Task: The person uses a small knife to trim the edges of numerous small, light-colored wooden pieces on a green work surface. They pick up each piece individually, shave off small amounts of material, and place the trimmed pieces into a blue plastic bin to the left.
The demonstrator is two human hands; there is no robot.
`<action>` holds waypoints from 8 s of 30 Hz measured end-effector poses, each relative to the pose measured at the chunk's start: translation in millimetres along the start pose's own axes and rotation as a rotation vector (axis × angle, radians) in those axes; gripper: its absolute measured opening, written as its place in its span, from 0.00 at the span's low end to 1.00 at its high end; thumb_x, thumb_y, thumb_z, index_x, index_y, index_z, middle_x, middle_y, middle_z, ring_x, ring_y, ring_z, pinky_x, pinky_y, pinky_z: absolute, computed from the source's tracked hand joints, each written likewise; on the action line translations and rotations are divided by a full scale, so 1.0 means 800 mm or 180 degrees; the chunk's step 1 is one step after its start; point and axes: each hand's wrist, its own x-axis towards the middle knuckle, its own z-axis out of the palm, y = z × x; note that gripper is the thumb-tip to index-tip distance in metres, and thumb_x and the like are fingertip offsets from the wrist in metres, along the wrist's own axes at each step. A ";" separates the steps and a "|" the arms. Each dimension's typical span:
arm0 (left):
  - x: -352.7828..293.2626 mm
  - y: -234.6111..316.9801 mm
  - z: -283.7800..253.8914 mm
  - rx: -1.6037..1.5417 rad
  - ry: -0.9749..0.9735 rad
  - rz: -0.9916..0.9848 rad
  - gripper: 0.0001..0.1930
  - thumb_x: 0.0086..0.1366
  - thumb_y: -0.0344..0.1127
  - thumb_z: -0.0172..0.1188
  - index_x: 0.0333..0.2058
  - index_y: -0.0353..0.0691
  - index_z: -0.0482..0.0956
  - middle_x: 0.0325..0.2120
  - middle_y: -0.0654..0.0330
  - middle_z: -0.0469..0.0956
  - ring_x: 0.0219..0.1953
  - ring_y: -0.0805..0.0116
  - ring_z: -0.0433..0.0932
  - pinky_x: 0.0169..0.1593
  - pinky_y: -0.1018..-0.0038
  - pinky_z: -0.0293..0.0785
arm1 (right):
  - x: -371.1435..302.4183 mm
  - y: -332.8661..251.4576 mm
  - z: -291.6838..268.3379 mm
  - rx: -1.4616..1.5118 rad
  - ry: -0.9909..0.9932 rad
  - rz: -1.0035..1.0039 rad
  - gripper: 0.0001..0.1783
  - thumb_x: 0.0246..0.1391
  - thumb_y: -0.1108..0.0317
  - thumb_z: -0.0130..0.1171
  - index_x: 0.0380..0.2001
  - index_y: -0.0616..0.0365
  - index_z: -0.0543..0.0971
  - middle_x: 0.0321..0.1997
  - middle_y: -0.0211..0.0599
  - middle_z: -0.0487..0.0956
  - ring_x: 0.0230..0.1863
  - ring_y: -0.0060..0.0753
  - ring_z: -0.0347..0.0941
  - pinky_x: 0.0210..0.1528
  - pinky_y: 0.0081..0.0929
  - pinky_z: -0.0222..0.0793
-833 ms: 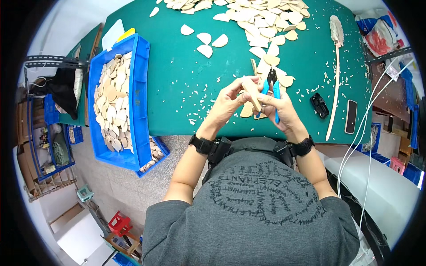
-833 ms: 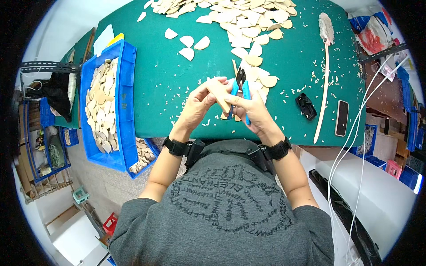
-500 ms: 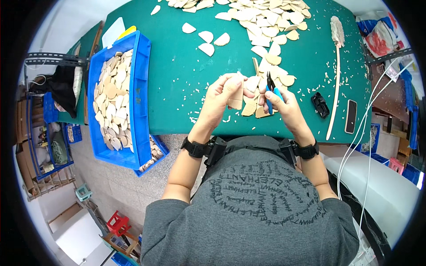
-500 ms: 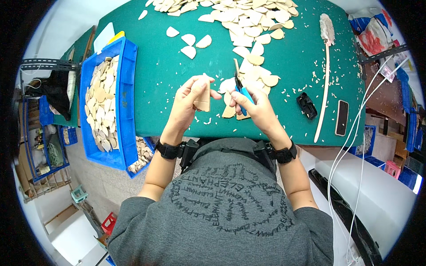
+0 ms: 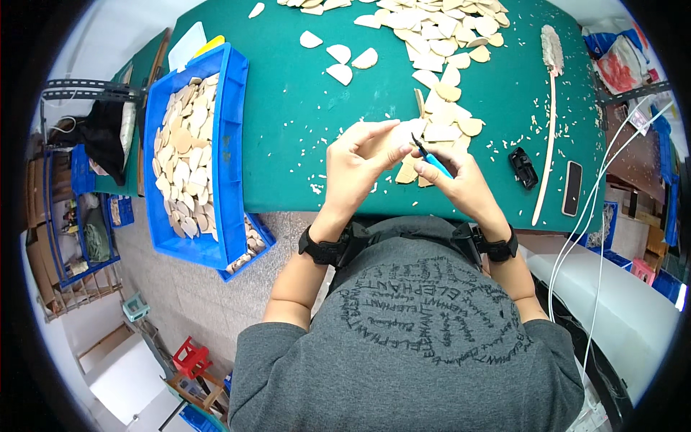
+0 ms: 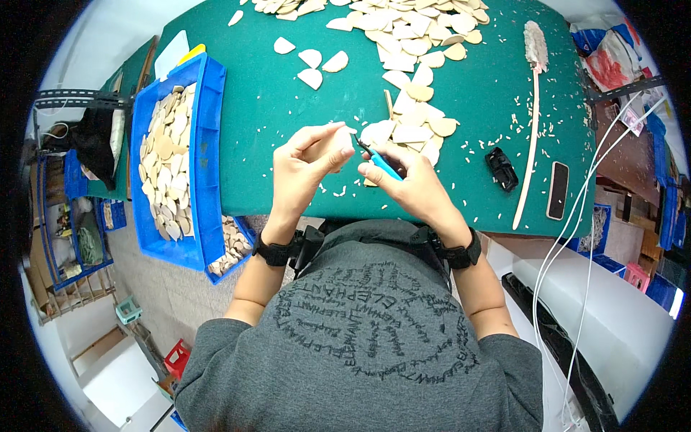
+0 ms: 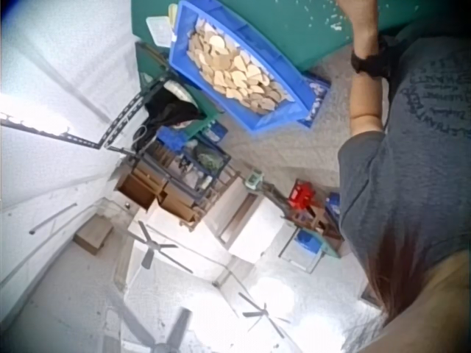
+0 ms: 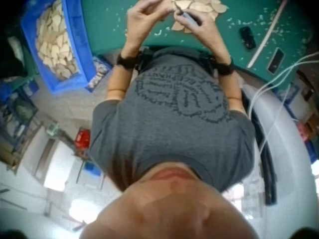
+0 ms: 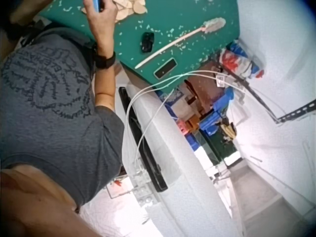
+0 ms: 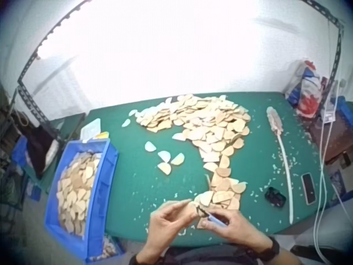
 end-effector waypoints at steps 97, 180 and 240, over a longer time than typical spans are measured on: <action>0.055 -0.103 0.031 -0.1420 -0.1024 -0.0889 0.10 0.62 0.33 0.55 0.40 0.42 0.64 0.35 0.60 0.74 0.32 0.74 0.74 0.35 0.77 0.72 | -0.006 0.043 -0.042 -0.0224 0.0621 0.0750 0.19 0.53 0.59 0.62 0.41 0.64 0.80 0.28 0.27 0.77 0.29 0.16 0.67 0.31 0.17 0.63; 0.004 -0.035 0.015 -0.1452 -0.0153 -0.0647 0.15 0.61 0.35 0.61 0.43 0.32 0.73 0.39 0.53 0.78 0.37 0.65 0.80 0.39 0.73 0.81 | 0.003 0.023 -0.005 -0.0642 0.0240 0.0160 0.27 0.50 0.52 0.63 0.46 0.62 0.77 0.35 0.41 0.79 0.34 0.27 0.74 0.38 0.24 0.69; -0.015 -0.030 0.014 -0.0885 0.0093 -0.0157 0.13 0.60 0.32 0.62 0.41 0.31 0.76 0.36 0.55 0.79 0.36 0.70 0.80 0.35 0.77 0.80 | 0.008 0.020 0.005 -0.0607 0.0200 -0.0183 0.19 0.52 0.56 0.62 0.35 0.64 0.80 0.18 0.23 0.70 0.21 0.14 0.59 0.22 0.19 0.54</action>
